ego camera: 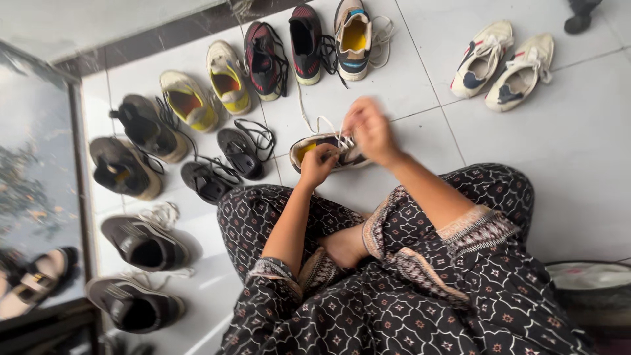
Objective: The person sits on a tiled floor surrounded by several pairs of shoes and repeatedly threads a white shoelace through the eyelets of a single sneaker. They pull the lace through, adjust the tension, and continue lacing the same shoe without finishing the task or moving to another pair.
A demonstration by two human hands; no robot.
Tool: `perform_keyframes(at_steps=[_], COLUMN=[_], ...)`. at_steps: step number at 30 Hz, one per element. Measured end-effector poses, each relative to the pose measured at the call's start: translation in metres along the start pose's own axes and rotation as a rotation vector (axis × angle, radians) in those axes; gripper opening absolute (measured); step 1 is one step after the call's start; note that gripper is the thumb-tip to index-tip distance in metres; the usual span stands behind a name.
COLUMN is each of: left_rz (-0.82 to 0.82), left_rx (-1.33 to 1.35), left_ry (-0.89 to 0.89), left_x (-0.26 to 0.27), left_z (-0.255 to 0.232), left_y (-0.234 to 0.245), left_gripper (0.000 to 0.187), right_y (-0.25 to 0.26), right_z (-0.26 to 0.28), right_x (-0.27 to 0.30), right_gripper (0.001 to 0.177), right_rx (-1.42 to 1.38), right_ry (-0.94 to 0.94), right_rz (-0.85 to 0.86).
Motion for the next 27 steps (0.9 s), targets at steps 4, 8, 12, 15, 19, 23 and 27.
perform_keyframes(at_steps=[4, 8, 12, 15, 19, 23, 27], left_rz=[0.068, 0.058, 0.034, 0.008, -0.231, -0.298, -0.162], left_rx=[-0.285, -0.27, -0.283, -0.226, -0.335, -0.538, -0.546], left_ry=[0.077, 0.084, 0.099, 0.064, -0.1, -0.256, -0.233], left_x=[0.007, 0.003, 0.007, 0.008, 0.013, 0.003, -0.019], left_z=[-0.011, -0.018, -0.018, -0.029, -0.058, -0.078, -0.058], left_y=[-0.03, -0.036, -0.033, -0.028, 0.001, 0.016, 0.011], left_gripper=[0.014, 0.014, 0.014, 0.022, 0.02, 0.027, 0.012], right_y=[0.072, 0.102, 0.147, 0.167, 0.163, 0.079, 0.018], right_z=[0.071, 0.153, 0.217, 0.218, 0.115, -0.05, -0.161], right_x=[0.008, 0.04, 0.101, 0.115, 0.061, 0.017, 0.057], right_gripper=[0.01, 0.016, 0.024, 0.024, 0.014, 0.019, 0.009], right_rx=[-0.151, -0.097, -0.106, -0.045, 0.047, -0.043, 0.197], right_ry=[0.102, 0.259, 0.473, 0.5, 0.144, -0.326, -0.667], right_rz=[-0.212, -0.349, -0.666, -0.699, -0.474, -0.049, 0.098])
Point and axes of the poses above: each hand's wrist, its own x-axis away from the middle knuckle, its own y-axis out of the back of the hand, z = x × y, the point moved 10 cm from there along -x, towards the middle knuckle, and after that the axes turned 8 degrees about z, right-handed, at the moved point
